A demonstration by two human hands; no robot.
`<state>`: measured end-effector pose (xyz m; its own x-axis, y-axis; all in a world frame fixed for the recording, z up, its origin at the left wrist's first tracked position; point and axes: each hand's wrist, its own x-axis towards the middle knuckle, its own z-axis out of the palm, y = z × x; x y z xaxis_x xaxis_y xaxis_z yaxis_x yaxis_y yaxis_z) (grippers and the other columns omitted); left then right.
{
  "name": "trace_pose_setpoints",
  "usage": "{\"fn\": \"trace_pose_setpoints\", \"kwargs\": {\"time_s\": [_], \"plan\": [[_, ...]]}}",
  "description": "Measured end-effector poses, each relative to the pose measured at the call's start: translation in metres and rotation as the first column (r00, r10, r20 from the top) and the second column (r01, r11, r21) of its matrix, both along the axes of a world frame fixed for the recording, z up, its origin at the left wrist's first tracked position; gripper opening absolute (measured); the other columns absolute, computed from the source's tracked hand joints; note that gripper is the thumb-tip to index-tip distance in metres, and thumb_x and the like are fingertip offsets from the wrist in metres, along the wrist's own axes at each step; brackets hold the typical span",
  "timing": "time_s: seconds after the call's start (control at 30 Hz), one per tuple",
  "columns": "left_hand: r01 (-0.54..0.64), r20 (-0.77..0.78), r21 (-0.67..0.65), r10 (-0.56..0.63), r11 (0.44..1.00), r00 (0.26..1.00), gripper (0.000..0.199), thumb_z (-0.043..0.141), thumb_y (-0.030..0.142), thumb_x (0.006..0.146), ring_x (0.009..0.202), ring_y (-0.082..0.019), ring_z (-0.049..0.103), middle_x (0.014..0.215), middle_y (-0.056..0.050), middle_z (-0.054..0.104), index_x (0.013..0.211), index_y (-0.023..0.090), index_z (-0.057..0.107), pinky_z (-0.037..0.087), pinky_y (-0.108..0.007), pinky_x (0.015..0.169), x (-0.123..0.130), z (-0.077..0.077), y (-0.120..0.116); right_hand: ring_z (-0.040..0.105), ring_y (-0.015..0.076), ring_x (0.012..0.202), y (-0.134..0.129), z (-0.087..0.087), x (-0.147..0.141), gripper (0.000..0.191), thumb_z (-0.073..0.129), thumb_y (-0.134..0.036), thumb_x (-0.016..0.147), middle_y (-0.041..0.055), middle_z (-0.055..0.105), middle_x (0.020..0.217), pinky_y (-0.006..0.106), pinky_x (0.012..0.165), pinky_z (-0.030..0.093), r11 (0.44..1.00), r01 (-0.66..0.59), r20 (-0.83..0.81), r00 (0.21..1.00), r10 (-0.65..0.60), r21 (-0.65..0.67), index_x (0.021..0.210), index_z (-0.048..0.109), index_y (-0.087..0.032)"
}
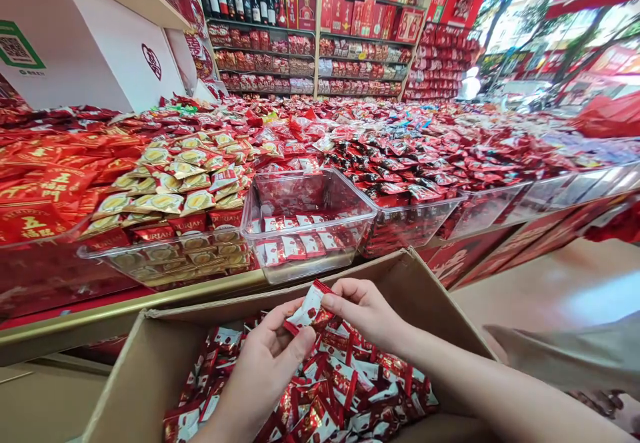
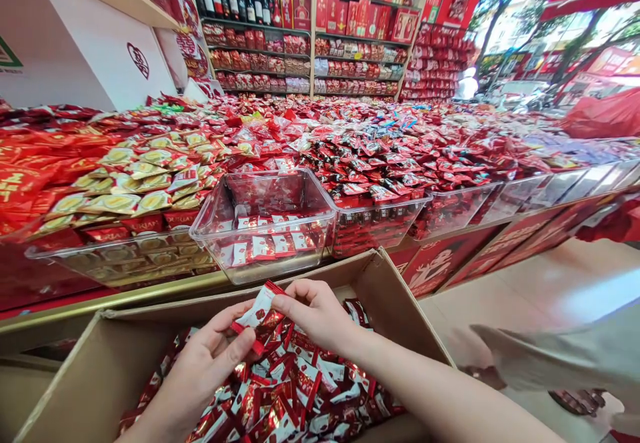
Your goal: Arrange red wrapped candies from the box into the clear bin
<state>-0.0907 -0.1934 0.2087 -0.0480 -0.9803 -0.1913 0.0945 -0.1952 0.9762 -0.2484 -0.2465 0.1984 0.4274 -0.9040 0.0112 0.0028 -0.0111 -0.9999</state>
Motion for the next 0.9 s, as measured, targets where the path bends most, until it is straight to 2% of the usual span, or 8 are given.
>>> {"fn": "trace_pose_setpoints", "kwargs": {"time_s": [0.1, 0.2, 0.3, 0.43, 0.53, 0.73, 0.8, 0.9], "plan": [[-0.031, -0.012, 0.025, 0.031, 0.999, 0.999, 0.034, 0.064, 0.036, 0.070, 0.092, -0.018, 0.061, 0.097, -0.003, 0.069, 0.099, 0.019, 0.063, 0.043, -0.027, 0.088, 0.001, -0.001, -0.002, 0.027, 0.0057, 0.051, 0.000, 0.000, -0.001, 0.037, 0.055, -0.047, 0.073, -0.0053, 0.035, 0.052, 0.021, 0.048, 0.023, 0.994, -0.025, -0.076, 0.997, 0.017, -0.109, 0.057, 0.044, -0.015], [-0.060, -0.100, 0.061, 0.066, 0.996, 0.993, 0.031, 0.066, 0.033, 0.069, 0.090, -0.019, 0.062, 0.092, -0.003, 0.071, 0.095, 0.018, 0.066, 0.042, -0.031, 0.089, 0.001, -0.004, -0.003, 0.029, 0.0063, 0.052, 0.003, -0.001, 0.001, 0.036, 0.054, -0.046, 0.073, -0.0047, 0.036, 0.053, 0.022, 0.049, 0.025, 0.990, -0.026, -0.086, 0.996, 0.014, -0.138, 0.058, 0.047, -0.014], [-0.095, -0.247, 0.097, 0.117, 0.991, 0.962, 0.029, 0.068, 0.031, 0.067, 0.087, -0.020, 0.063, 0.089, -0.005, 0.072, 0.093, 0.017, 0.068, 0.045, -0.033, 0.086, -0.003, -0.005, -0.001, 0.032, 0.0069, 0.052, 0.005, -0.001, 0.005, 0.037, 0.056, -0.049, 0.071, -0.0038, 0.040, 0.054, 0.022, 0.050, 0.028, 0.996, 0.017, -0.033, 0.999, -0.020, -0.090, 0.059, 0.051, -0.014], [-0.107, -0.396, 0.153, 0.160, 0.982, 0.904, 0.028, 0.064, 0.029, 0.071, 0.087, -0.019, 0.062, 0.088, -0.005, 0.072, 0.096, 0.018, 0.067, 0.048, -0.032, 0.082, -0.010, -0.003, 0.002, 0.042, 0.0078, 0.051, 0.007, -0.001, 0.008, 0.039, 0.058, -0.053, 0.067, -0.0027, 0.049, 0.055, 0.023, 0.051, 0.035, 0.996, 0.052, 0.060, 0.997, -0.056, 0.067, 0.064, 0.052, -0.014], [-0.133, -0.367, 0.148, 0.179, 0.980, 0.913, 0.030, 0.063, 0.030, 0.072, 0.086, -0.017, 0.062, 0.090, -0.004, 0.071, 0.100, 0.019, 0.066, 0.049, -0.029, 0.078, -0.013, -0.002, 0.003, 0.046, 0.0081, 0.051, 0.006, -0.002, 0.008, 0.037, 0.066, -0.048, 0.062, -0.0027, 0.053, 0.056, 0.023, 0.052, 0.037, 0.991, 0.005, 0.105, 0.994, -0.019, 0.130, 0.067, 0.051, -0.014], [-0.141, -0.258, 0.146, 0.175, 0.979, 0.950, 0.037, 0.072, 0.031, 0.062, 0.080, -0.019, 0.063, 0.095, -0.004, 0.070, 0.097, 0.020, 0.067, 0.053, -0.028, 0.067, -0.012, -0.002, 0.005, 0.043, 0.0066, 0.049, 0.005, -0.002, 0.008, 0.037, 0.068, -0.046, 0.060, -0.0033, 0.052, 0.054, 0.021, 0.049, 0.035, 0.988, 0.035, 0.092, 0.995, -0.049, 0.148, 0.063, 0.051, -0.013], [-0.169, -0.283, 0.136, 0.202, 0.976, 0.938, 0.037, 0.072, 0.035, 0.061, 0.082, -0.020, 0.062, 0.095, -0.004, 0.070, 0.094, 0.019, 0.068, 0.053, -0.027, 0.064, -0.010, 0.000, 0.007, 0.046, 0.0074, 0.053, 0.009, 0.004, 0.006, 0.033, 0.066, -0.043, 0.064, -0.0022, 0.055, 0.058, 0.022, 0.052, 0.038, 0.995, 0.015, 0.097, 0.995, -0.025, 0.099, 0.067, 0.054, -0.013], [-0.179, -0.368, 0.129, 0.215, 0.975, 0.905, 0.039, 0.068, 0.043, 0.063, 0.075, -0.019, 0.063, 0.090, -0.005, 0.070, 0.094, 0.020, 0.067, 0.051, -0.027, 0.060, -0.003, 0.006, 0.009, 0.052, 0.0106, 0.064, 0.011, 0.033, -0.001, 0.021, 0.059, -0.035, 0.074, 0.0010, 0.060, 0.070, 0.025, 0.061, 0.043, 0.987, -0.027, 0.029, 0.999, 0.032, -0.161, 0.078, 0.058, -0.015]]}}
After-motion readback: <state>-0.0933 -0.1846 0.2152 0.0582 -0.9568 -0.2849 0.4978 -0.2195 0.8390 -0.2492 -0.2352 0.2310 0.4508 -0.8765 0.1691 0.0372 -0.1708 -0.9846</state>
